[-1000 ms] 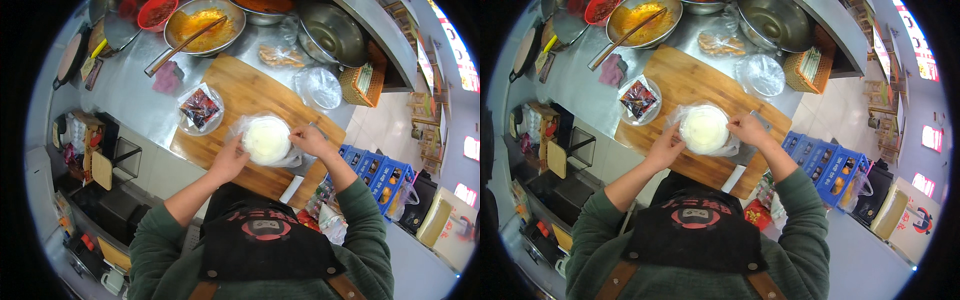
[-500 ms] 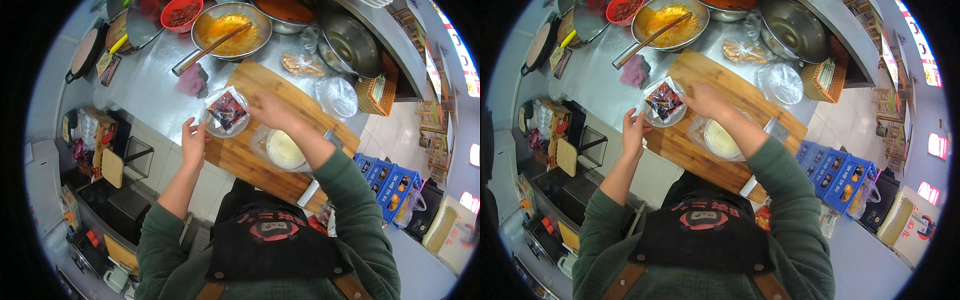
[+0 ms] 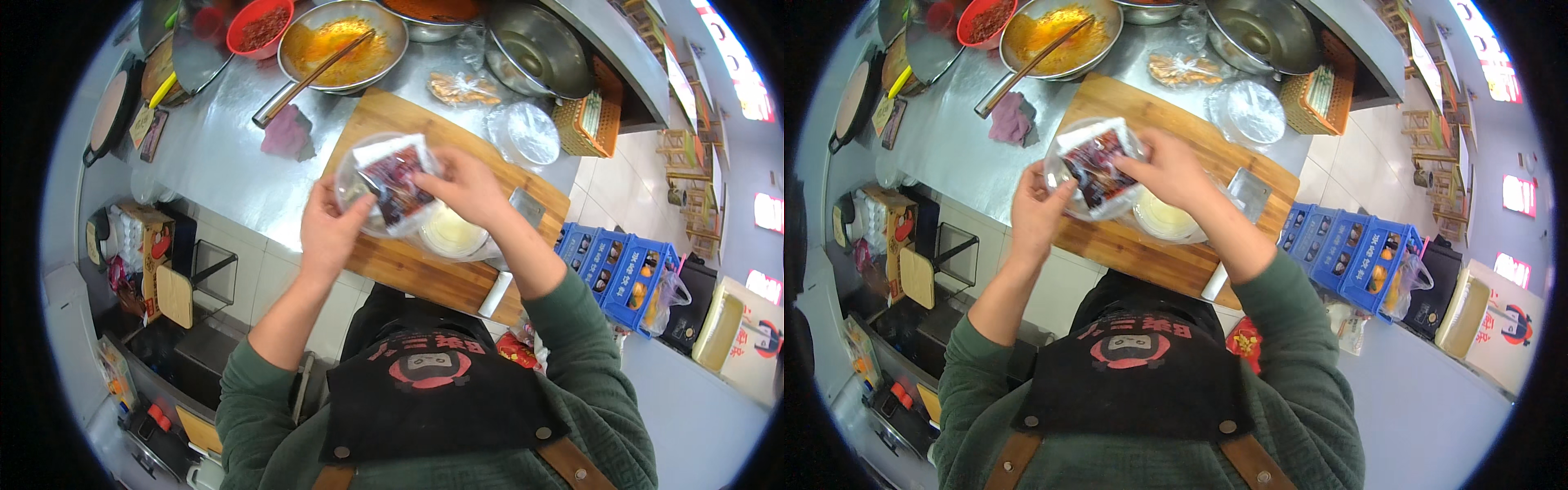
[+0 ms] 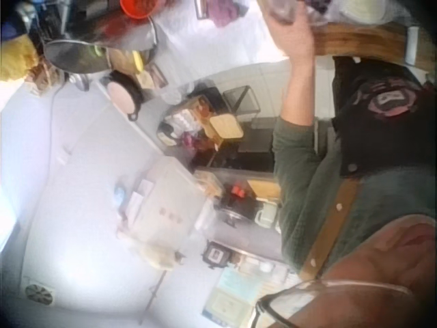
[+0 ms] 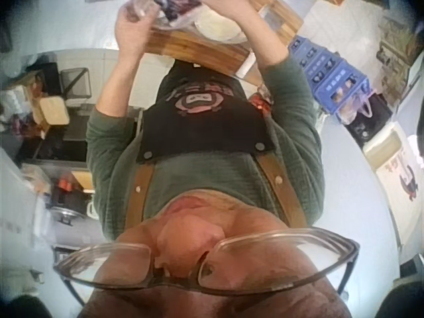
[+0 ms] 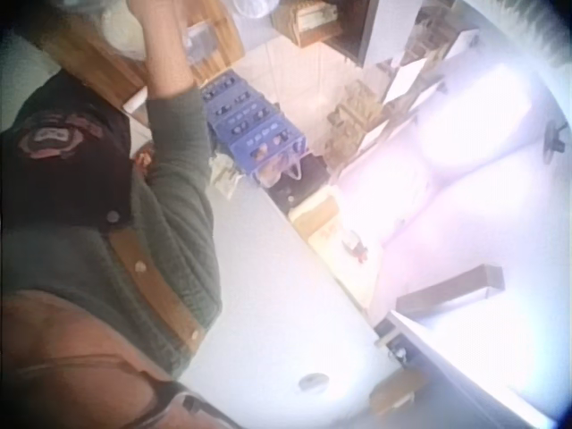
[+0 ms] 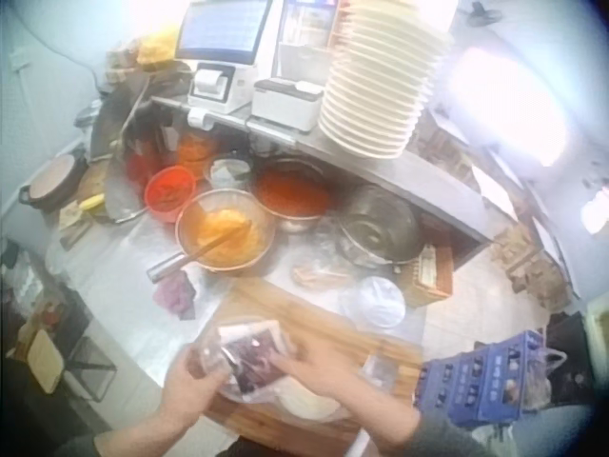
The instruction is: The person assembles a flatbread wrap by adding cooked meat and sauce, then wraps it in plastic and hands it to a customer. They then prepare a second container with meat and vegetables, and finally mix a white batter in a bowl.
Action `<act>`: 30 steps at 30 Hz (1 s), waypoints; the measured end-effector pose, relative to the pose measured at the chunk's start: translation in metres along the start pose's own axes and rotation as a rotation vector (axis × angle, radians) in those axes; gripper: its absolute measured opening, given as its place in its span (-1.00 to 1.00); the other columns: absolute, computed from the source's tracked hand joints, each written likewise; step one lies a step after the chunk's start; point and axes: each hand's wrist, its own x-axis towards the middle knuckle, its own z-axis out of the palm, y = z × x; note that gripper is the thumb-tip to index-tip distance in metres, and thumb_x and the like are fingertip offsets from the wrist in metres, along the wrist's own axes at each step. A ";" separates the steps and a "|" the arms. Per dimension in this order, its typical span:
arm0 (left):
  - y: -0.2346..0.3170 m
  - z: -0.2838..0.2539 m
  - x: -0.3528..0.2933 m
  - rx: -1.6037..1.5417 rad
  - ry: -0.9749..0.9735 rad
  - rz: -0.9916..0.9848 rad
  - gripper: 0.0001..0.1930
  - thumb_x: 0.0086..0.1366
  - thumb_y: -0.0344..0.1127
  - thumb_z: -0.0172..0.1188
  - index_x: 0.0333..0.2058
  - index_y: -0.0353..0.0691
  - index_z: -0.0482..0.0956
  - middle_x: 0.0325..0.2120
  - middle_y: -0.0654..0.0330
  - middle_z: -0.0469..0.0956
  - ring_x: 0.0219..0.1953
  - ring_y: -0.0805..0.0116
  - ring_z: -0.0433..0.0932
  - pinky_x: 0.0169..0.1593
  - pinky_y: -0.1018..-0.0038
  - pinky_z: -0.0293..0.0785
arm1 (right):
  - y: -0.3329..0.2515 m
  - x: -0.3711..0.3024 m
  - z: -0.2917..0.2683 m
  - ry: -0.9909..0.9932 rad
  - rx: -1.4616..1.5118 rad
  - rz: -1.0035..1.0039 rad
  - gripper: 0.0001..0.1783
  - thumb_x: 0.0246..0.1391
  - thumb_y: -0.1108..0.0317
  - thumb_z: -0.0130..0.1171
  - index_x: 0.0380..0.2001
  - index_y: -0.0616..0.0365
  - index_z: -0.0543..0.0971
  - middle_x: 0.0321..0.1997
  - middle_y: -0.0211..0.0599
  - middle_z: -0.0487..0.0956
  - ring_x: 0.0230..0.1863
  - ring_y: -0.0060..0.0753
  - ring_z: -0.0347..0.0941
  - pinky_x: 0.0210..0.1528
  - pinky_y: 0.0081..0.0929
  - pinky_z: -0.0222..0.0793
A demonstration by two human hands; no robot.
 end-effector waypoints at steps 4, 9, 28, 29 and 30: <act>-0.014 0.046 -0.021 0.119 -0.157 -0.076 -0.37 0.15 -0.28 0.49 0.11 -0.41 0.39 -0.22 0.13 0.59 -0.19 0.43 0.59 -0.10 0.49 0.55 | 0.020 -0.078 -0.029 0.189 0.022 0.100 -0.48 0.07 0.11 0.40 -0.08 0.33 0.59 -0.43 -0.26 0.54 -0.40 -0.39 0.45 -0.33 -0.37 0.39; -0.039 0.072 -0.018 0.462 -0.310 -0.151 -0.26 0.13 -0.17 0.49 0.15 -0.45 0.35 -0.22 0.06 0.61 -0.18 0.37 0.61 -0.07 0.45 0.55 | 0.058 -0.112 -0.030 0.236 0.275 0.331 -0.45 0.08 0.22 0.42 -0.02 0.45 0.53 -0.44 -0.35 0.52 -0.42 -0.55 0.43 -0.39 -0.46 0.39; -0.080 0.048 0.020 0.716 -0.298 -0.034 -0.72 0.35 -0.41 0.22 0.01 -0.32 0.52 -0.29 0.25 0.56 -0.31 0.54 0.51 -0.22 0.54 0.45 | 0.118 -0.147 -0.033 0.366 0.108 0.420 -0.73 0.17 0.29 0.22 -0.17 0.26 0.61 -0.37 -0.23 0.62 -0.46 -0.43 0.46 -0.27 -0.41 0.45; -0.081 0.048 0.020 0.659 -0.284 -0.093 -0.79 0.36 -0.41 0.20 -0.06 -0.31 0.53 -0.35 0.28 0.55 -0.32 0.54 0.51 -0.22 0.55 0.44 | 0.123 -0.145 -0.029 0.362 0.144 0.439 -0.78 0.18 0.32 0.20 -0.21 0.25 0.61 -0.40 -0.24 0.63 -0.45 -0.46 0.46 -0.28 -0.41 0.44; -0.079 0.049 0.024 0.600 -0.272 -0.145 -0.86 0.38 -0.41 0.18 -0.13 -0.29 0.54 -0.41 0.31 0.54 -0.33 0.55 0.50 -0.21 0.56 0.43 | 0.126 -0.142 -0.027 0.364 0.217 0.458 -0.82 0.19 0.35 0.17 -0.25 0.25 0.61 -0.43 -0.26 0.64 -0.44 -0.49 0.47 -0.29 -0.42 0.43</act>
